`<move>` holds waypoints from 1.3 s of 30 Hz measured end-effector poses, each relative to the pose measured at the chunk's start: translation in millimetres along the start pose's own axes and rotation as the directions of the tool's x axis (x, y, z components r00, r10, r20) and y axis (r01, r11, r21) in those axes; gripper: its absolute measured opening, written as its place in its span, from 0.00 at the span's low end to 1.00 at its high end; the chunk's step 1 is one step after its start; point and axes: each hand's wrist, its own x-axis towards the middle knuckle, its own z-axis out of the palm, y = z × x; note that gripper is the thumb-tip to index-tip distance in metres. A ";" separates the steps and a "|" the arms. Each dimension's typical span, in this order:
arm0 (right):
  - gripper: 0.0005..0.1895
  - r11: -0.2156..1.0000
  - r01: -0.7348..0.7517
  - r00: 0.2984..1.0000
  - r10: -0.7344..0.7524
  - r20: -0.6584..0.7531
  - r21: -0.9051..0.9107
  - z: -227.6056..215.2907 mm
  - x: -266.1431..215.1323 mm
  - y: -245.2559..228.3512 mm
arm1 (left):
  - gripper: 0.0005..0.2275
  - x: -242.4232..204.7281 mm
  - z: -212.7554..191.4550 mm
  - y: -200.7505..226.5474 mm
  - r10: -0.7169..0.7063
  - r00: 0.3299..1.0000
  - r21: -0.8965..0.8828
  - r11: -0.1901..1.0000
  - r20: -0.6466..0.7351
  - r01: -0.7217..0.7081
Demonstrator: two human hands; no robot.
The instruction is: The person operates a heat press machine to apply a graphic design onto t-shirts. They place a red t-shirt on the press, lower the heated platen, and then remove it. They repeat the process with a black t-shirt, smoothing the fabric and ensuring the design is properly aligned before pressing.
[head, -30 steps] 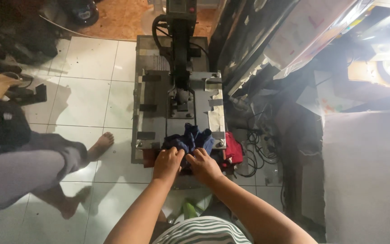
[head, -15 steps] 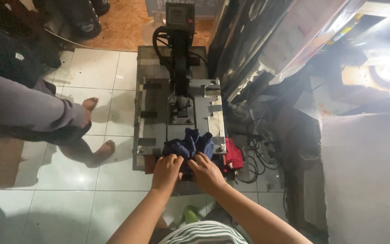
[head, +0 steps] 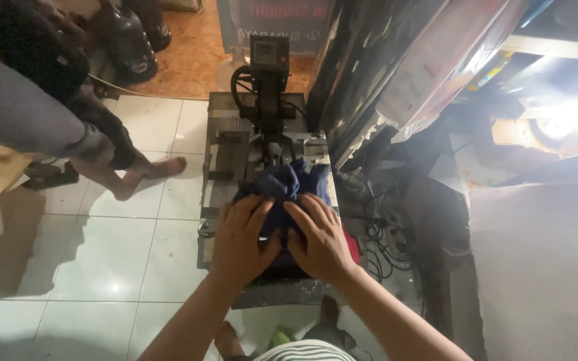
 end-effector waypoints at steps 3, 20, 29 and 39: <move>0.28 1.000 -0.002 0.993 0.004 -0.115 0.014 -24.9 51.4 0.8 | 0.28 56.3 -21.9 2.7 0.054 0.990 -0.001 0.999 -0.128 -0.055; 0.20 0.993 -0.043 0.979 0.065 -0.193 0.114 -91.4 259.9 50.5 | 0.21 278.8 -43.6 -39.0 0.147 0.944 0.203 0.975 -0.296 -0.088; 0.22 0.990 -0.038 0.986 0.059 -0.156 0.134 -90.6 272.5 59.9 | 0.25 290.7 -47.2 -46.2 0.064 0.986 0.167 0.985 -0.154 -0.038; 0.12 0.968 0.249 0.853 -0.227 -0.469 -0.017 -79.8 113.7 14.3 | 0.18 92.9 6.5 -6.6 0.113 0.932 -0.142 0.975 -0.344 -0.170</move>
